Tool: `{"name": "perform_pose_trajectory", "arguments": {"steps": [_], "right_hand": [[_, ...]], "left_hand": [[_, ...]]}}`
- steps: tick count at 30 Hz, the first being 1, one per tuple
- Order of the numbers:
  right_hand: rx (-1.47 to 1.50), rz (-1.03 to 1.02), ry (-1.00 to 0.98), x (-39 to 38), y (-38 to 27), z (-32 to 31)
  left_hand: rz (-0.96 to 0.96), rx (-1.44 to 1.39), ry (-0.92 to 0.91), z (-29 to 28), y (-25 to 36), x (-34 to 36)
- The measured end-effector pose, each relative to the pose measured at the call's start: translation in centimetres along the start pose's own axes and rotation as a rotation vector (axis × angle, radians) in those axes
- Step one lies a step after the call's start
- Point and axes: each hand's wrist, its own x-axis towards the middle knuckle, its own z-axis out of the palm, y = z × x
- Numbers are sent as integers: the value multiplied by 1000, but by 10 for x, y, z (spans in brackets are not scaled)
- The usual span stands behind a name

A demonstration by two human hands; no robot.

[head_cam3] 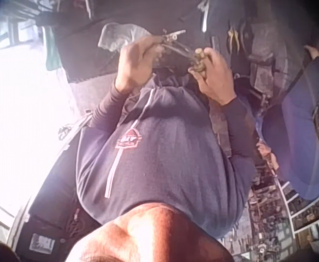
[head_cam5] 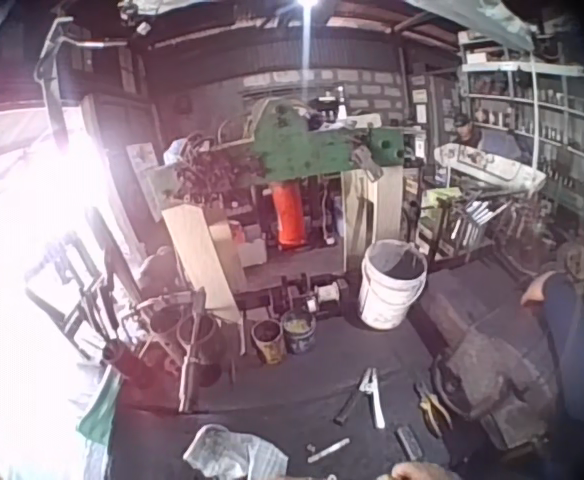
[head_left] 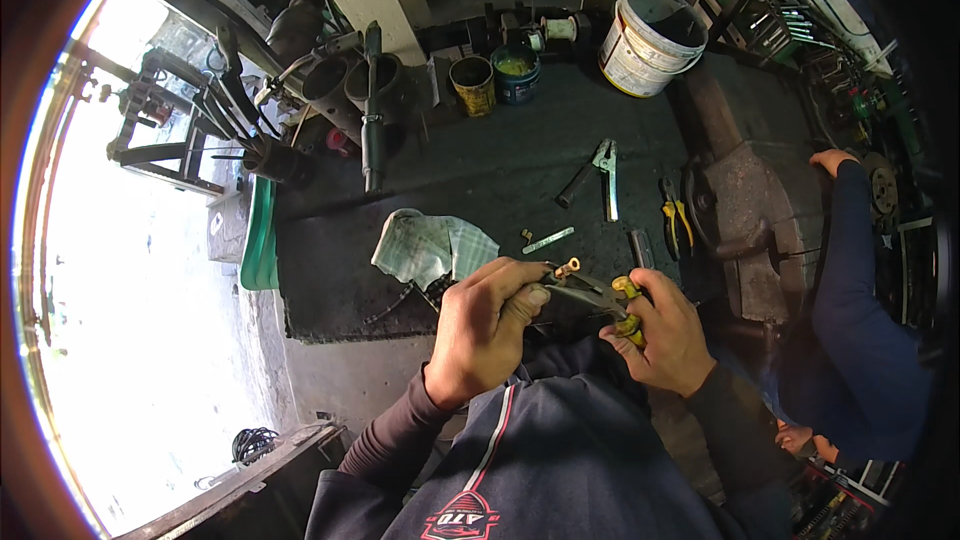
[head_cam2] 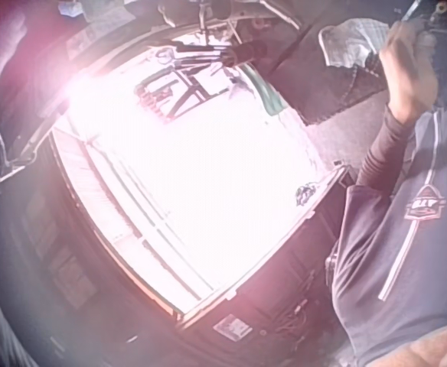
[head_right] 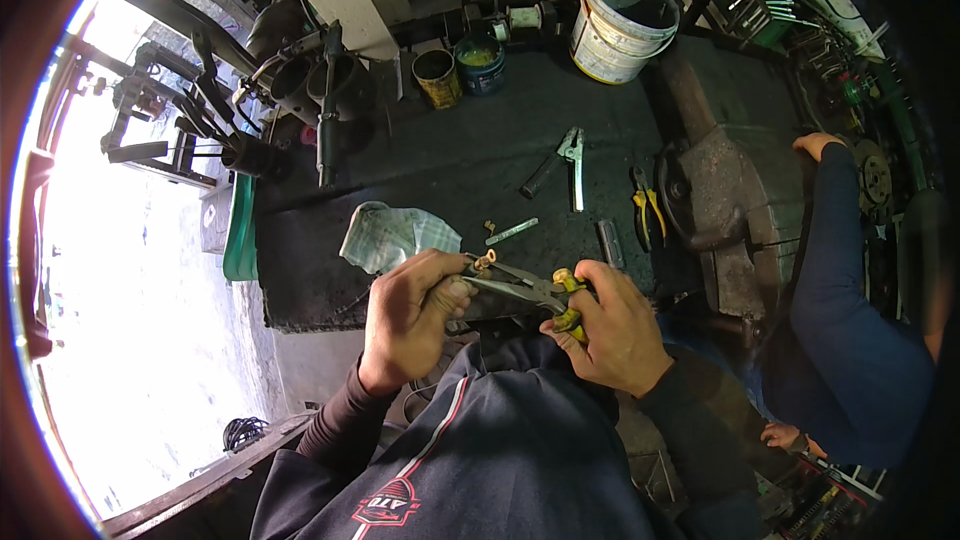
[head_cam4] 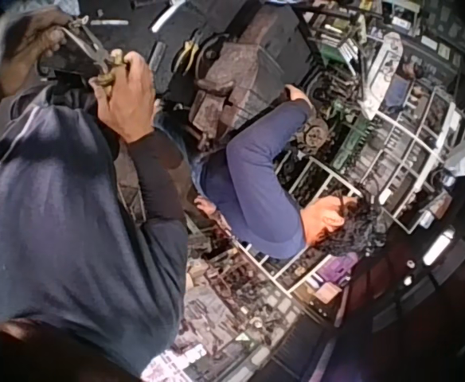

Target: The person uses pliers to bend and shape a small metal piece, then uses a hammer to tap it on a workbench. They handle a metal rod and a small metal ring, adjusting and striking the parts repeatedly.

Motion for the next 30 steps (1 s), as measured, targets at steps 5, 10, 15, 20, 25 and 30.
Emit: {"name": "perform_pose_trajectory", "arguments": {"steps": [5,10,15,20,25,30], "right_hand": [[59,-6,14,5,3,5],[30,40,10,7,-9,3],[-95,11,53,6,-17,-3],[-87,67,-8,4,-18,-7],[-61,49,-5,0,-14,-5],[135,78,-30,1,-5,6]], "left_hand": [[34,-48,112,5,1,-4],[-38,-20,140,0,1,-4],[-19,-59,168,3,1,-4],[-18,-81,175,6,0,-5],[-13,-94,165,7,0,-6],[-11,-55,164,10,0,-5]]}}
